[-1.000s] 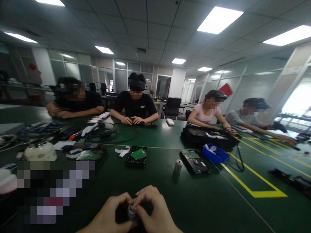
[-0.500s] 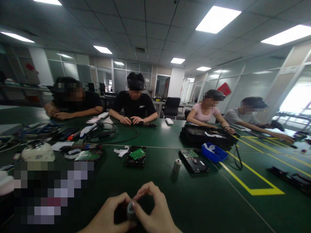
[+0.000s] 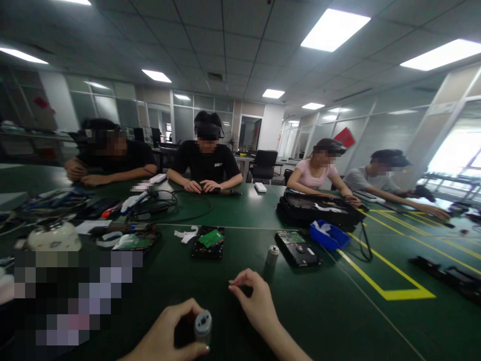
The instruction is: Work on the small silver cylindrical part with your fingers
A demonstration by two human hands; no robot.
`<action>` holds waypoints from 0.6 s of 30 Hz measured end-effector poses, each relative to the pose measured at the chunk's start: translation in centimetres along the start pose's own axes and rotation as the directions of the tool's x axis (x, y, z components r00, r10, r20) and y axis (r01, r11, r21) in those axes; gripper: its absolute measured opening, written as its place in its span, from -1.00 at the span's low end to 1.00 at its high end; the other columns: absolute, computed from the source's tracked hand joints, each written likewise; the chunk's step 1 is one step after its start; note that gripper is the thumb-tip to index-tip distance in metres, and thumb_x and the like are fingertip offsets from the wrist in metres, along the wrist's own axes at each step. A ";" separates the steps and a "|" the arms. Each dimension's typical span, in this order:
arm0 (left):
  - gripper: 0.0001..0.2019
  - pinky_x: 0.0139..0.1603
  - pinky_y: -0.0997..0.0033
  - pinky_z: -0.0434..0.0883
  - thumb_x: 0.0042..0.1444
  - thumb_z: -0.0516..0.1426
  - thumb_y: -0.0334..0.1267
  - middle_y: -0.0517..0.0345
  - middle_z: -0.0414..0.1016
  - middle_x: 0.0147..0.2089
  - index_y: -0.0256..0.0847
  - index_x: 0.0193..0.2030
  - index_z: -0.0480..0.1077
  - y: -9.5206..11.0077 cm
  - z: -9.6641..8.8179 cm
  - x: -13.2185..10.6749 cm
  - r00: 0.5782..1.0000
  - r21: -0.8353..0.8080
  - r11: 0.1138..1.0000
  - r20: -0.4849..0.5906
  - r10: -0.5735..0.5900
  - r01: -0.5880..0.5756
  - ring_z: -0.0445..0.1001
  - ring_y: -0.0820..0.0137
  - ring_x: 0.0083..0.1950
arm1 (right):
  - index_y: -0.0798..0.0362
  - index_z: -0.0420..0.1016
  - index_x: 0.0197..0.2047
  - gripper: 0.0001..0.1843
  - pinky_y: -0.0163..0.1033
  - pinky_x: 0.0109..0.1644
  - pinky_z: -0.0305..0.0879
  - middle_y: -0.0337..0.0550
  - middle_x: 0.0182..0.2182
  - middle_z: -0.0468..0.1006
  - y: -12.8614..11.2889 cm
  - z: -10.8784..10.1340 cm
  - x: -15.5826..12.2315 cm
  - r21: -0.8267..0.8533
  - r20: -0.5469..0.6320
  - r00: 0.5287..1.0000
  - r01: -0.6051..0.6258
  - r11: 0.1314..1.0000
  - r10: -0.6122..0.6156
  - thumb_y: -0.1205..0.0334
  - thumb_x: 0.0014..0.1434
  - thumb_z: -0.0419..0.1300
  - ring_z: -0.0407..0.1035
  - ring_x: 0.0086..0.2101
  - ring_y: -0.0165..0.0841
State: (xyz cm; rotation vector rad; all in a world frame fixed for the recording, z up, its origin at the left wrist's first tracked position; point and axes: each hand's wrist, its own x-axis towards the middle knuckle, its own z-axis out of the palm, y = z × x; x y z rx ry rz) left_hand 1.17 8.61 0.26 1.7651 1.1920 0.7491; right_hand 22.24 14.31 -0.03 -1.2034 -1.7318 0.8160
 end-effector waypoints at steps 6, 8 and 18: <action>-0.74 -0.17 0.46 0.33 -0.16 0.32 -0.28 0.20 0.54 -0.26 -0.24 -0.29 0.43 -0.2 0.1 0.1 1.000 -0.001 1.000 0.004 -0.004 0.004 0.47 0.34 -0.19 | 0.04 0.51 -0.29 -0.89 -0.13 -0.03 0.36 -0.14 -0.26 0.58 2.2 -0.1 0.0 -0.107 0.090 0.995 0.046 0.993 -0.036 0.29 0.03 0.28 0.48 -0.19 -0.25; -0.74 -0.14 0.45 0.33 -0.16 0.32 -0.28 0.21 0.54 -0.25 -0.23 -0.29 0.43 -0.3 0.1 0.1 1.000 0.004 1.000 0.001 0.003 -0.003 0.47 0.34 -0.18 | 0.05 0.52 -0.31 -0.92 -0.13 -0.04 0.36 -0.14 -0.28 0.58 1.7 -0.1 -0.1 -0.138 0.084 0.996 0.043 0.990 -0.032 0.29 0.04 0.27 0.47 -0.20 -0.25; -0.74 -0.24 0.45 0.34 -0.16 0.31 -0.26 0.20 0.53 -0.31 -0.23 -0.30 0.42 -0.6 0.2 0.2 0.999 -0.007 0.999 -0.007 0.043 -0.043 0.46 0.34 -0.24 | 0.05 0.49 -0.41 -0.96 -0.17 -0.13 0.36 -0.17 -0.37 0.58 -4.9 2.0 -3.1 0.068 0.137 0.988 0.065 0.996 -0.074 0.30 0.07 0.25 0.48 -0.27 -0.27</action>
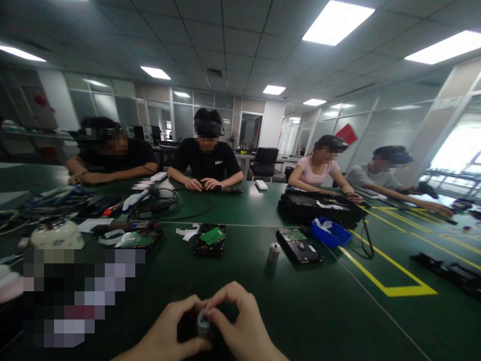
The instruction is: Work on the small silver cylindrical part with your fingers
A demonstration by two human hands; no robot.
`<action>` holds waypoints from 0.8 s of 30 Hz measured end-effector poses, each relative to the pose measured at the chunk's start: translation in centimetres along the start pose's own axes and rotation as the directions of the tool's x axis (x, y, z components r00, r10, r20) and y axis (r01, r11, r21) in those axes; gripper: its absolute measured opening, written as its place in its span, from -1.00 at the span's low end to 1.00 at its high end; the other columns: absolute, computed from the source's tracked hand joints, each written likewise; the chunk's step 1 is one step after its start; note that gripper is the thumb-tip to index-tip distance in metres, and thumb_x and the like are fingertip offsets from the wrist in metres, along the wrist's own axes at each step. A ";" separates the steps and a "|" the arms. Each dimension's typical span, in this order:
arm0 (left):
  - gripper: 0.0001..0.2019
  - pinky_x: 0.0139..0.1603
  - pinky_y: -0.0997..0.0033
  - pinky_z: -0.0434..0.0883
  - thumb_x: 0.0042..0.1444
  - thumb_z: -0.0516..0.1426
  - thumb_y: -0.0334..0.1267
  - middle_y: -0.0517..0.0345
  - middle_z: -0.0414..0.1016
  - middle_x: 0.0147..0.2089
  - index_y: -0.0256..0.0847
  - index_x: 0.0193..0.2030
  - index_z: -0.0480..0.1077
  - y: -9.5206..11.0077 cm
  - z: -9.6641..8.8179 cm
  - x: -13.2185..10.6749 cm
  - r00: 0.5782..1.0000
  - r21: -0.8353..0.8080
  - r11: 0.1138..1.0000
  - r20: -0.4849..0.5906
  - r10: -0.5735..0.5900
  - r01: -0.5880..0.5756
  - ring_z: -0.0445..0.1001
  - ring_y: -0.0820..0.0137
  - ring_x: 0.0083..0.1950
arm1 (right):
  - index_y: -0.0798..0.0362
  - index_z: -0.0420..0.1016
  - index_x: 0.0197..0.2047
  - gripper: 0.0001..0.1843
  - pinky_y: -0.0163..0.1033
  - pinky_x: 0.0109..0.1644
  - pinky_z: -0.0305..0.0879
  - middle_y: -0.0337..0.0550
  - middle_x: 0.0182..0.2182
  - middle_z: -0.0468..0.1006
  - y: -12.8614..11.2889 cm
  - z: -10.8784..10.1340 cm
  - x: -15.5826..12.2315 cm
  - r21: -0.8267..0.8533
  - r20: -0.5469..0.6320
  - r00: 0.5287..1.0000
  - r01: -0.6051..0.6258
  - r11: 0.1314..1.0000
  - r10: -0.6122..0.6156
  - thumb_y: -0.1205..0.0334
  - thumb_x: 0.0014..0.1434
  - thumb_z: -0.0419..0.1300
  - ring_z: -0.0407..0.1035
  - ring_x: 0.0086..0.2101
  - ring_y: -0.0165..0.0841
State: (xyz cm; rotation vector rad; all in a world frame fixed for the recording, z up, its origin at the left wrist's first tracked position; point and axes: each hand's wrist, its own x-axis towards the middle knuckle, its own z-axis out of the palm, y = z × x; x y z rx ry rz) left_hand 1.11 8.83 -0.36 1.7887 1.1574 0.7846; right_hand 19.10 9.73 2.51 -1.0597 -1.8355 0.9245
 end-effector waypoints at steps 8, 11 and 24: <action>-0.76 -0.20 0.46 0.34 -0.13 0.31 -0.28 0.22 0.54 -0.30 -0.23 -0.28 0.43 -0.1 0.1 -0.2 0.998 -0.051 0.997 -0.026 0.053 -0.054 0.48 0.37 -0.24 | 0.03 0.47 -0.43 -0.93 -0.21 -0.21 0.31 -0.20 -0.44 0.54 0.1 0.4 -0.4 -0.141 0.022 0.996 0.089 0.986 -0.086 0.29 0.07 0.25 0.43 -0.34 -0.31; -0.74 -0.22 0.45 0.34 -0.12 0.32 -0.26 0.20 0.55 -0.29 -0.23 -0.26 0.44 -0.1 0.0 -0.1 0.999 -0.059 0.997 -0.019 0.048 -0.049 0.49 0.36 -0.24 | 0.04 0.40 -0.40 -0.87 -0.25 -0.32 0.30 -0.28 -0.58 0.42 0.0 0.2 -0.4 -0.150 -0.081 0.992 0.084 0.985 -0.097 0.20 0.10 0.23 0.37 -0.48 -0.36; -0.75 -0.24 0.46 0.34 -0.11 0.32 -0.24 0.20 0.53 -0.31 -0.24 -0.29 0.42 -0.4 0.2 -0.2 0.996 -0.048 0.996 -0.046 0.071 -0.073 0.47 0.37 -0.26 | 0.01 0.50 -0.36 -0.95 -0.16 -0.16 0.35 -0.16 -0.38 0.56 0.9 1.0 -0.8 -0.137 -0.011 0.990 0.138 0.981 -0.141 0.24 0.12 0.23 0.45 -0.30 -0.28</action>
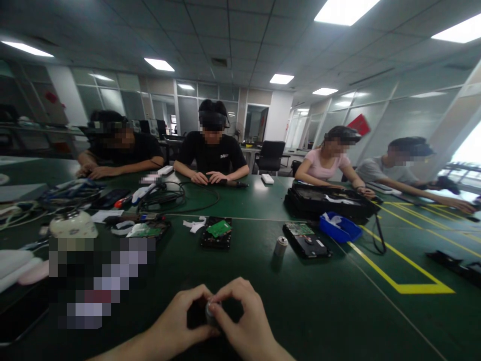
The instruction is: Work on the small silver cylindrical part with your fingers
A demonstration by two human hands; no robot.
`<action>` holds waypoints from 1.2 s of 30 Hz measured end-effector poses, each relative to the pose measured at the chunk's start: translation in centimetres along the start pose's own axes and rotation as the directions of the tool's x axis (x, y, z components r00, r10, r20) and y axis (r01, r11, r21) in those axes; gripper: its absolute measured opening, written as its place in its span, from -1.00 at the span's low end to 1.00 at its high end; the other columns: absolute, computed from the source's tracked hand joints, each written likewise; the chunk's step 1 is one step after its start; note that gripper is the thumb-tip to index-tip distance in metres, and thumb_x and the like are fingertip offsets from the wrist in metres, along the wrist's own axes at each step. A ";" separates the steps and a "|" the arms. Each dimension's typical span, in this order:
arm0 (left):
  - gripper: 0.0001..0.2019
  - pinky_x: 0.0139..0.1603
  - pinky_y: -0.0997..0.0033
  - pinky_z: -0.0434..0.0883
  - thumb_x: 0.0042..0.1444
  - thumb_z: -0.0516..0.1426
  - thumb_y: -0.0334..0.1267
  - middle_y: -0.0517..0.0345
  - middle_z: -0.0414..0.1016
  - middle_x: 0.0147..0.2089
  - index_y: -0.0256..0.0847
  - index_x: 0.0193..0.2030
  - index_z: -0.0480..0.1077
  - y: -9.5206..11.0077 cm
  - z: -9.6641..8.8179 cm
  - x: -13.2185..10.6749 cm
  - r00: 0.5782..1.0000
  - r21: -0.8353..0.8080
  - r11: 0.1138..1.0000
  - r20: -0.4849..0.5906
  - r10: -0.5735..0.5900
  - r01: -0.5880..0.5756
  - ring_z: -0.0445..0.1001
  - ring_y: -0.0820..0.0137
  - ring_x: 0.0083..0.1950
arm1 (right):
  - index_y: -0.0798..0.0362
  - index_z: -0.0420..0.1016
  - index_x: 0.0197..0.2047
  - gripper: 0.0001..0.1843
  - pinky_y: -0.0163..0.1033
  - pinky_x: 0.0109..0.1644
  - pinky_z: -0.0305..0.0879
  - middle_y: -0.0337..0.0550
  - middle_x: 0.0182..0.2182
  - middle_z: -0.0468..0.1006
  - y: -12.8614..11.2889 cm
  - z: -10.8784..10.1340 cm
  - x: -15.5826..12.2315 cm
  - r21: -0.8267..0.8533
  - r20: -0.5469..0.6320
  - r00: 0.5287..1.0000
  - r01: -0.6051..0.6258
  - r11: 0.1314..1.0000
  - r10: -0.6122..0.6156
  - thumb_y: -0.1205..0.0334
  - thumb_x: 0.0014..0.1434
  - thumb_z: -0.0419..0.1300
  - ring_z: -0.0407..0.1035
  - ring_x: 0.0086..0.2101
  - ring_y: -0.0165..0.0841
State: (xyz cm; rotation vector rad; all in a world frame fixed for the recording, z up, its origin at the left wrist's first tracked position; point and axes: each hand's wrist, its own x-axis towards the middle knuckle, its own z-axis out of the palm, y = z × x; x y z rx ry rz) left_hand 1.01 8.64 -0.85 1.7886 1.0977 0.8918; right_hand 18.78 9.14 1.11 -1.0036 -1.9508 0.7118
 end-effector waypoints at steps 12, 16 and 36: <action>-0.71 -0.15 0.42 0.33 -0.12 0.32 -0.17 0.18 0.54 -0.25 -0.21 -0.25 0.45 0.7 -0.4 -0.1 0.999 0.038 0.998 0.026 -0.043 0.042 0.46 0.33 -0.20 | 0.03 0.49 -0.34 -0.93 -0.14 -0.13 0.35 -0.18 -0.36 0.58 6.1 -1.4 2.7 -0.144 -0.137 0.986 -0.110 0.983 0.090 0.22 0.11 0.21 0.46 -0.28 -0.26; -0.70 -0.17 0.43 0.33 -0.13 0.32 -0.19 0.17 0.54 -0.25 -0.22 -0.25 0.44 0.6 -0.3 -0.1 1.000 0.046 0.999 0.023 -0.014 0.013 0.46 0.34 -0.21 | -0.02 0.53 -0.32 -0.91 -0.16 -0.13 0.33 -0.21 -0.36 0.57 5.9 -1.1 2.3 -0.253 -0.133 0.990 -0.081 0.964 0.049 0.27 0.12 0.18 0.43 -0.27 -0.27; -0.71 -0.05 0.36 0.37 -0.11 0.30 -0.29 0.08 0.60 -0.19 -0.27 -0.20 0.44 0.6 1.2 -0.8 0.990 -0.100 0.993 -0.130 0.045 -0.058 0.54 0.28 -0.11 | -0.01 0.47 -0.21 -0.79 -0.15 -0.10 0.32 -0.15 -0.26 0.59 5.0 -0.5 0.6 -0.466 -0.105 0.952 0.208 0.860 -0.287 0.36 0.24 0.02 0.45 -0.24 -0.28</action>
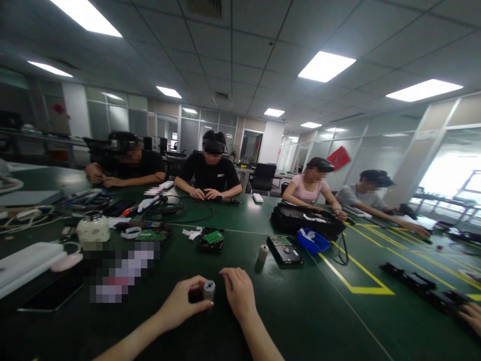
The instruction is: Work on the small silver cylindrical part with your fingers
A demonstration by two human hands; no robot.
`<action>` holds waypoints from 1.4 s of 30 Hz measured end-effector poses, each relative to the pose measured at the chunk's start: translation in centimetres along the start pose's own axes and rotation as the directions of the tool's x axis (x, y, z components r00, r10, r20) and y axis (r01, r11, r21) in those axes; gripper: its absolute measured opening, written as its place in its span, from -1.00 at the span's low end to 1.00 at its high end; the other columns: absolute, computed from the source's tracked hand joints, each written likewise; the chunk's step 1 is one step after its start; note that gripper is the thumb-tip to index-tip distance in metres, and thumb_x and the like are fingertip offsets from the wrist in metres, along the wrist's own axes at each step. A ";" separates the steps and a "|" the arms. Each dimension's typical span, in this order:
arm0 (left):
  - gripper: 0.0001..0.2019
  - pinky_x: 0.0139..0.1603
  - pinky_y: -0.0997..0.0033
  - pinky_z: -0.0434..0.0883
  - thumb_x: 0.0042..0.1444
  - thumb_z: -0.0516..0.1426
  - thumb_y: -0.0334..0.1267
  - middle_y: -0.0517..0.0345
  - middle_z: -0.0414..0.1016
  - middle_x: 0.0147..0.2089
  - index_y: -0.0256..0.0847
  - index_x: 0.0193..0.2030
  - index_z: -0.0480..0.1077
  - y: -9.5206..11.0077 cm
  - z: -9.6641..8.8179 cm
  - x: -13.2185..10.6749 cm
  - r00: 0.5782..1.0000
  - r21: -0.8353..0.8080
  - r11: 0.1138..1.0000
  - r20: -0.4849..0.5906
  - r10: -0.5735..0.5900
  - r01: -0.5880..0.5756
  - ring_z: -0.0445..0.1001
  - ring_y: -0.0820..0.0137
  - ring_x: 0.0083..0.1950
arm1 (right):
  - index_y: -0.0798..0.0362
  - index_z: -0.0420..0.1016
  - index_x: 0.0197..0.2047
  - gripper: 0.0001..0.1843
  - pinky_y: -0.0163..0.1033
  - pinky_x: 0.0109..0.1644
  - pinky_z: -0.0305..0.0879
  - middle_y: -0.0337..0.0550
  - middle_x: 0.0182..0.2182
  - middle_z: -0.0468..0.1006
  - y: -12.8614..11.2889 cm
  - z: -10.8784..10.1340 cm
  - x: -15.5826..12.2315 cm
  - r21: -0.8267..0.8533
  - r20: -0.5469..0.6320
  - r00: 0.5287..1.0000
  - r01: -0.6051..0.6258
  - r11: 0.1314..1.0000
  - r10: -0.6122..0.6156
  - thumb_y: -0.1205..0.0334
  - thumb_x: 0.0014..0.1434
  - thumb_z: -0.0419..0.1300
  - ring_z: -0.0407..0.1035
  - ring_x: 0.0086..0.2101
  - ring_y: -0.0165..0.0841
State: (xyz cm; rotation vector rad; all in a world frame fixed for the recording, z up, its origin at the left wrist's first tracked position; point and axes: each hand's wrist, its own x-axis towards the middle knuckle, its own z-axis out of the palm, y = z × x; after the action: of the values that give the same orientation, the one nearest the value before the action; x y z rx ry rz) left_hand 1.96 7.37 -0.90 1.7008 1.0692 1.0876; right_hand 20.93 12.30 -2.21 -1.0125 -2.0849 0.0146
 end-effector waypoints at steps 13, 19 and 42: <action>-0.79 -0.27 0.47 0.37 -0.06 0.26 -0.31 0.15 0.57 -0.35 -0.27 -0.23 0.51 -1.1 -0.2 0.2 0.993 0.205 0.974 -0.054 0.104 -0.091 0.50 0.35 -0.31 | 0.00 0.38 -0.24 -0.91 -0.17 -0.12 0.39 -0.13 -0.29 0.54 -5.1 2.1 -1.0 0.405 -0.203 0.978 0.032 0.914 0.056 0.35 0.21 0.09 0.46 -0.23 -0.30; -0.75 -0.25 0.47 0.37 -0.06 0.24 -0.34 0.15 0.58 -0.30 -0.25 -0.18 0.50 -1.2 -0.1 0.3 0.993 0.169 0.981 -0.038 0.108 -0.100 0.50 0.34 -0.28 | -0.01 0.35 -0.20 -0.85 -0.16 -0.12 0.38 -0.12 -0.26 0.51 -4.8 1.9 -1.0 0.381 -0.199 0.979 0.044 0.923 0.036 0.41 0.22 0.04 0.43 -0.22 -0.29; -0.66 -0.16 0.43 0.44 -0.12 0.18 -0.47 0.09 0.64 -0.21 -0.25 -0.14 0.55 -2.5 -0.2 0.7 0.982 0.228 0.961 -0.067 0.175 -0.156 0.58 0.28 -0.21 | 0.04 0.41 -0.03 -0.65 -0.09 0.03 0.31 -0.06 -0.13 0.54 -6.1 1.5 -0.9 0.176 -0.104 0.994 -0.009 0.984 0.028 0.30 0.08 0.14 0.41 -0.13 -0.23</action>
State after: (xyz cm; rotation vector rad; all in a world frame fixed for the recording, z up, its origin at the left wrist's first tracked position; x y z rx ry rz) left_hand 1.40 8.80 -2.99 1.9646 1.1542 1.1921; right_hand 16.23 7.99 -1.81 -0.9055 -1.9404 0.1483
